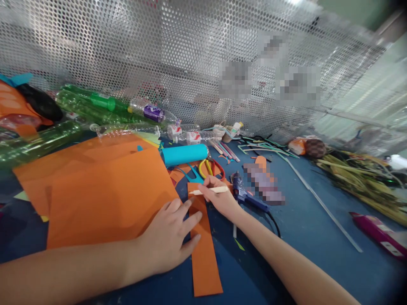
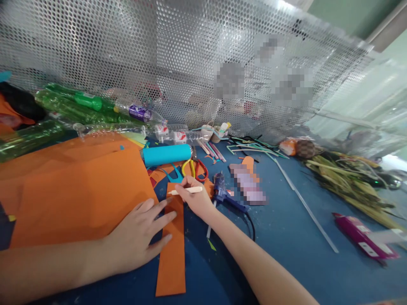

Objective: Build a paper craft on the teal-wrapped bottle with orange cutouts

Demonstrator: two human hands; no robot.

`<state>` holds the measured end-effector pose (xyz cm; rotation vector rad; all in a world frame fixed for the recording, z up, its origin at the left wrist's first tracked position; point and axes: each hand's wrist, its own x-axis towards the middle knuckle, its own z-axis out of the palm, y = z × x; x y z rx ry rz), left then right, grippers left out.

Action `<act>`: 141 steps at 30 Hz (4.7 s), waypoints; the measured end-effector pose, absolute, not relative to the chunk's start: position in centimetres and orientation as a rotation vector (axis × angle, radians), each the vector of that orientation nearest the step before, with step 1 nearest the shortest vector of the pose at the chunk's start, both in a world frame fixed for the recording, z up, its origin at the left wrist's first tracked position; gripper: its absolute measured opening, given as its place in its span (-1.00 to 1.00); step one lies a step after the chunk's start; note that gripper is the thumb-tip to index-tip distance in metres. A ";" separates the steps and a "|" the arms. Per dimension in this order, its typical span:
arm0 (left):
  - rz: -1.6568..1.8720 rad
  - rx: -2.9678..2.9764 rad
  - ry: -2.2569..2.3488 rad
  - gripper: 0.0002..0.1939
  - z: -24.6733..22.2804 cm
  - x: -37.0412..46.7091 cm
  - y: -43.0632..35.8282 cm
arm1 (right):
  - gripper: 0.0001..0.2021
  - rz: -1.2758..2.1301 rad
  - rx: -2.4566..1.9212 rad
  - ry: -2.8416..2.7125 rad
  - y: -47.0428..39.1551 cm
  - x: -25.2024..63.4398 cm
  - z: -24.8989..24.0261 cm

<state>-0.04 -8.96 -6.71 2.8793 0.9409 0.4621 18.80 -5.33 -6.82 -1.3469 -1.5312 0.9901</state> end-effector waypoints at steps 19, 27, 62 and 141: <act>0.485 2.879 0.934 -0.60 -6.9 0.0 -8.9 | -0.76 0.851 -1.370 -1.563 -5.4 18.8 -7.3; 0.449 2.869 0.943 -0.60 -6.7 -0.1 -9.0 | -0.76 0.771 -1.390 -1.539 -5.4 18.6 -7.2; 0.377 2.865 0.953 -0.60 -6.7 0.0 -8.9 | -0.77 0.566 -1.547 -1.492 -5.8 19.8 -6.1; 0.417 2.900 0.919 -0.59 -6.4 0.0 -9.0 | -0.74 0.783 -1.501 -1.368 -5.4 20.5 -6.1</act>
